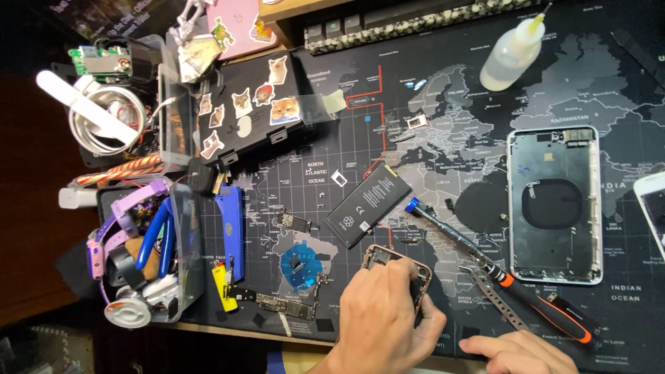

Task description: Securing internal brackets and components inside a smartphone using tweezers and a screwdriver.

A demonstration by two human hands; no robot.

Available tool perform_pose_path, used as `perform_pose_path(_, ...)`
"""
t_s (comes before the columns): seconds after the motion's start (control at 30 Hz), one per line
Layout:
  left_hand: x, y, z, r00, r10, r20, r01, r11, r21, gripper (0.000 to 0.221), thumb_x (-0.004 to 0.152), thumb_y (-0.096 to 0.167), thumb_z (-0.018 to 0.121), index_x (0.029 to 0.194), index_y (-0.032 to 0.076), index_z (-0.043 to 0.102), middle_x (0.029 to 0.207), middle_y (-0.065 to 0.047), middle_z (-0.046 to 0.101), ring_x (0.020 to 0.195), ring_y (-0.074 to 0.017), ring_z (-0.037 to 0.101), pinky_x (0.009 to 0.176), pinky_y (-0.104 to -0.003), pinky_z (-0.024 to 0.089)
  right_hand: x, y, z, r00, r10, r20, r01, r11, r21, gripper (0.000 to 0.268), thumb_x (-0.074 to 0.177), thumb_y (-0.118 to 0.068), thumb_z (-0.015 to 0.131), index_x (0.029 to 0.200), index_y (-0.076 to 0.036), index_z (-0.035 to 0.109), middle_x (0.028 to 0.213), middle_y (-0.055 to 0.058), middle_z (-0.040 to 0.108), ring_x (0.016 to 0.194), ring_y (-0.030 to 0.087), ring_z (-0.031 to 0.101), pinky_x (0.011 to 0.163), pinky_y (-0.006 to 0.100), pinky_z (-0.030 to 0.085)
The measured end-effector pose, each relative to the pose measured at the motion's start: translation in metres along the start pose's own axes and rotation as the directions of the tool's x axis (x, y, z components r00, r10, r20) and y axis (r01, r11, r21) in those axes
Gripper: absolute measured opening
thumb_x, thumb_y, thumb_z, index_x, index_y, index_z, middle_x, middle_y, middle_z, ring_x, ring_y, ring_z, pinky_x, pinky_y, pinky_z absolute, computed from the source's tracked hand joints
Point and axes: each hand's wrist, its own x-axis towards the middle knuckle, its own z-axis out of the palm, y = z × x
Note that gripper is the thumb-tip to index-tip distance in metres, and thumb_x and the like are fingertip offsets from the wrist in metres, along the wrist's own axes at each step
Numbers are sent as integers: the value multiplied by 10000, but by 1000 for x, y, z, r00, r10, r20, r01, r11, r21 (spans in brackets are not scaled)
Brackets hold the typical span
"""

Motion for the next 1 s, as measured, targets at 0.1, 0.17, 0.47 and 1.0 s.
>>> perform_pose_path(0.1,0,-1,-1,1000,12,1,-12,1000,-9,304,865,215,722,1089,73,573,782,-53,555,613,-254,500,579,-402,411,-4,11,2,999,-9,31,11,999,-49,447,918,-332,646,498,-189,707,850,-246,929,606,72,738,592,268,543)
perform_pose_path(0.17,1,-1,-2,1000,15,0,-15,1000,-11,308,872,221,731,1092,69,578,794,-56,557,618,-251,499,576,-397,411,-6,14,2,999,3,49,0,998,-66,473,940,-384,635,516,-210,750,850,-267,929,612,63,745,589,271,542)
perform_pose_path(0.47,3,-4,-2,1000,-11,-3,11,995,-95,267,828,174,703,1033,78,560,803,-63,517,649,-260,488,591,-403,384,-26,91,-1,858,150,491,-11,961,-275,417,883,-643,660,1213,-650,914,1022,-334,957,1011,-19,881,902,261,661)
perform_pose_path(1.0,2,-2,-3,999,41,-34,-42,999,-26,232,845,200,676,916,93,483,761,-63,466,624,-274,444,594,-426,370,2,-2,-1,997,-67,-27,68,996,53,351,932,-248,633,598,-142,613,879,-108,926,632,97,739,682,266,567)
